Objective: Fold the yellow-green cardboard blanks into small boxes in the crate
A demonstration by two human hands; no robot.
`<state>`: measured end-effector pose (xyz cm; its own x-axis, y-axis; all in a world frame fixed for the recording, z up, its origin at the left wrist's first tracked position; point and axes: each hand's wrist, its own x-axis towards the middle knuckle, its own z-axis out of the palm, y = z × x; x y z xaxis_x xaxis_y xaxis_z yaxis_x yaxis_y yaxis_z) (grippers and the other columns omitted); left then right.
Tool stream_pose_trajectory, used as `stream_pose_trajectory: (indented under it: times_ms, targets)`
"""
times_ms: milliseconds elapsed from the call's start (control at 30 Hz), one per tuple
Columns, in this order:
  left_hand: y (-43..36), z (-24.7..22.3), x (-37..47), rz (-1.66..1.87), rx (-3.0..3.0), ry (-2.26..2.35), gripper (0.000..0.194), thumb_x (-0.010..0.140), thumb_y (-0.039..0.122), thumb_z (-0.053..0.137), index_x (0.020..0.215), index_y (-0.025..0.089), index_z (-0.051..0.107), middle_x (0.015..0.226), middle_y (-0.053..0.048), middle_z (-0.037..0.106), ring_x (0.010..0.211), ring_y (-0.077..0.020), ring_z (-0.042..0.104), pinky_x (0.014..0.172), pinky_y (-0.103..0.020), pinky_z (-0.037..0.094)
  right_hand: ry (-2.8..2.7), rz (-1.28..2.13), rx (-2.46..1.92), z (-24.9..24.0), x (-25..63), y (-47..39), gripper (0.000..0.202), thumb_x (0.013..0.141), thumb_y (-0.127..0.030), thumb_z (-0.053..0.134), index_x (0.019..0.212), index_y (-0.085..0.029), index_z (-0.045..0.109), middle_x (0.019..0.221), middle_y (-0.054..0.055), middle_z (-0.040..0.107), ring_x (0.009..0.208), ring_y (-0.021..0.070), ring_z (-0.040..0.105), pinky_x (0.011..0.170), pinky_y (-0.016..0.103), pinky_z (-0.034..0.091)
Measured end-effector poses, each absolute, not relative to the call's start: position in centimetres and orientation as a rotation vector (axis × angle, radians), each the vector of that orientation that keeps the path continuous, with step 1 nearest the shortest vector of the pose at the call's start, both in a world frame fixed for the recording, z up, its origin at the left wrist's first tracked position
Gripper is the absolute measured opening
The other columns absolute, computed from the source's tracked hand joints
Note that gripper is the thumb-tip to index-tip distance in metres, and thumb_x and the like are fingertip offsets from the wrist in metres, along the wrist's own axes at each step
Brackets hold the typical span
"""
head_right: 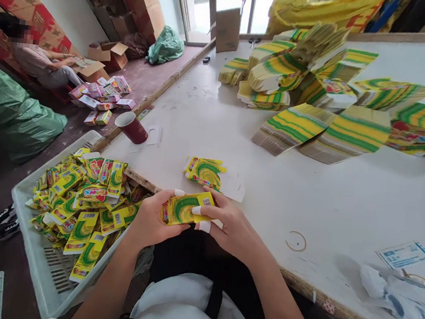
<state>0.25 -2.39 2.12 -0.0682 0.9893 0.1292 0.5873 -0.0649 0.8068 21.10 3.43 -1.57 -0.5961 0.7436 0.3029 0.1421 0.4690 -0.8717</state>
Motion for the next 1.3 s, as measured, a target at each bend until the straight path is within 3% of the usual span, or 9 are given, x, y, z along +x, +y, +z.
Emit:
stream_pose_trajectory:
  times_ms: [133, 267, 467, 633, 733, 833, 967, 1133, 1300]
  targets:
    - [-2.3, 2.3, 0.6, 1.004, 1.674, 1.722, 0.05, 0.063, 0.035, 0.085, 0.109, 0.024, 0.069, 0.091, -0.004, 0.074, 0.081, -0.0228, 0.069, 0.077, -0.033, 0.056, -1.857, 1.182, -0.813, -1.6, 19.4, 2.5, 0.036, 0.092, -0.029, 0.062, 0.127, -0.029, 0.061, 0.138, 0.012, 0.06, 0.13, 0.029, 0.057, 0.101, 0.046, 0.051]
    - [-1.8, 1.5, -0.2, 1.269, 1.371, 1.632, 0.047, 0.064, 0.037, 0.087, 0.105, 0.024, 0.067, 0.092, -0.004, 0.073, 0.081, -0.0198, 0.07, 0.075, -0.029, 0.056, -1.815, 1.341, -0.991, -1.4, 17.7, 2.1, 0.07, 0.095, -0.033, 0.056, 0.154, -0.025, 0.02, 0.153, 0.018, 0.045, 0.129, 0.0295, 0.057, 0.1, 0.05, 0.052]
    - [-1.3, 0.3, -5.1, 2.115, 0.344, 1.552, 0.068, 0.078, 0.082, 0.043, 0.121, 0.03, 0.055, 0.13, -0.009, 0.061, 0.122, -0.0224, 0.061, 0.097, -0.033, 0.052, -2.051, 0.619, -1.442, -2.3, 17.5, 5.1, 0.043, 0.085, -0.012, 0.053, 0.128, -0.015, 0.054, 0.119, 0.02, 0.066, 0.109, 0.0362, 0.062, 0.093, 0.054, 0.049]
    - [-1.4, 0.8, -6.1, 1.957, -0.012, 1.589, 0.078, 0.09, 0.071, 0.03, 0.152, 0.026, 0.017, 0.16, -0.018, 0.03, 0.149, -0.0237, 0.034, 0.112, -0.041, 0.041, -2.067, 0.493, -1.539, -3.8, 17.8, 6.1, 0.049, 0.076, 0.001, 0.045, 0.121, -0.014, 0.057, 0.102, 0.018, 0.065, 0.095, 0.0358, 0.06, 0.085, 0.052, 0.048]
    - [-1.2, 0.6, -5.7, 2.055, -0.018, 1.615, 0.065, 0.093, 0.062, 0.036, 0.148, 0.03, 0.022, 0.162, -0.013, 0.027, 0.15, -0.0199, 0.03, 0.114, -0.037, 0.038, -2.04, 0.507, -1.519, -3.7, 18.1, 5.7, 0.053, 0.071, 0.001, 0.047, 0.12, -0.016, 0.054, 0.099, 0.015, 0.063, 0.093, 0.0334, 0.06, 0.085, 0.05, 0.049]
    - [-1.0, 0.2, -4.3, 2.221, 0.179, 1.571, 0.061, 0.081, 0.07, 0.056, 0.128, 0.032, 0.046, 0.152, -0.009, 0.045, 0.144, -0.0228, 0.04, 0.109, -0.036, 0.043, -1.99, 0.59, -1.451, -2.7, 18.3, 4.8, 0.055, 0.07, -0.003, 0.05, 0.122, -0.019, 0.047, 0.097, 0.01, 0.062, 0.087, 0.0276, 0.062, 0.079, 0.044, 0.053]
    - [-1.3, 0.0, 0.4, 2.021, 0.63, 1.172, 0.087, 0.049, 0.079, 0.078, 0.118, 0.028, 0.062, 0.131, -0.011, 0.064, 0.127, -0.0297, 0.056, 0.095, -0.035, 0.052, -1.845, 1.043, -1.173, -0.7, 17.8, 2.7, 0.052, 0.072, -0.01, 0.055, 0.119, -0.024, 0.041, 0.09, 0.001, 0.058, 0.074, 0.0183, 0.06, 0.07, 0.034, 0.054]
    - [-1.0, 1.5, 5.0, 1.82, 0.472, 0.822, 0.066, 0.064, 0.076, 0.072, 0.102, 0.021, 0.073, 0.099, -0.008, 0.073, 0.097, -0.0256, 0.068, 0.085, -0.035, 0.056, -1.697, 1.492, -0.823, 1.1, 17.1, 0.3, 0.043, 0.075, -0.012, 0.058, 0.114, -0.026, 0.046, 0.094, 0.0, 0.059, 0.076, 0.015, 0.059, 0.069, 0.029, 0.054]
    - [0.1, 2.8, 5.1, 1.895, 0.301, 0.753, 0.059, 0.064, 0.075, 0.072, 0.073, 0.018, 0.063, 0.062, 0.002, 0.053, 0.056, -0.0124, 0.053, 0.059, -0.025, 0.049, -1.6, 1.621, -0.724, 1.9, 16.5, -0.8, 0.043, 0.075, -0.018, 0.072, 0.114, -0.025, 0.055, 0.1, 0.002, 0.062, 0.09, 0.0167, 0.061, 0.082, 0.03, 0.054]
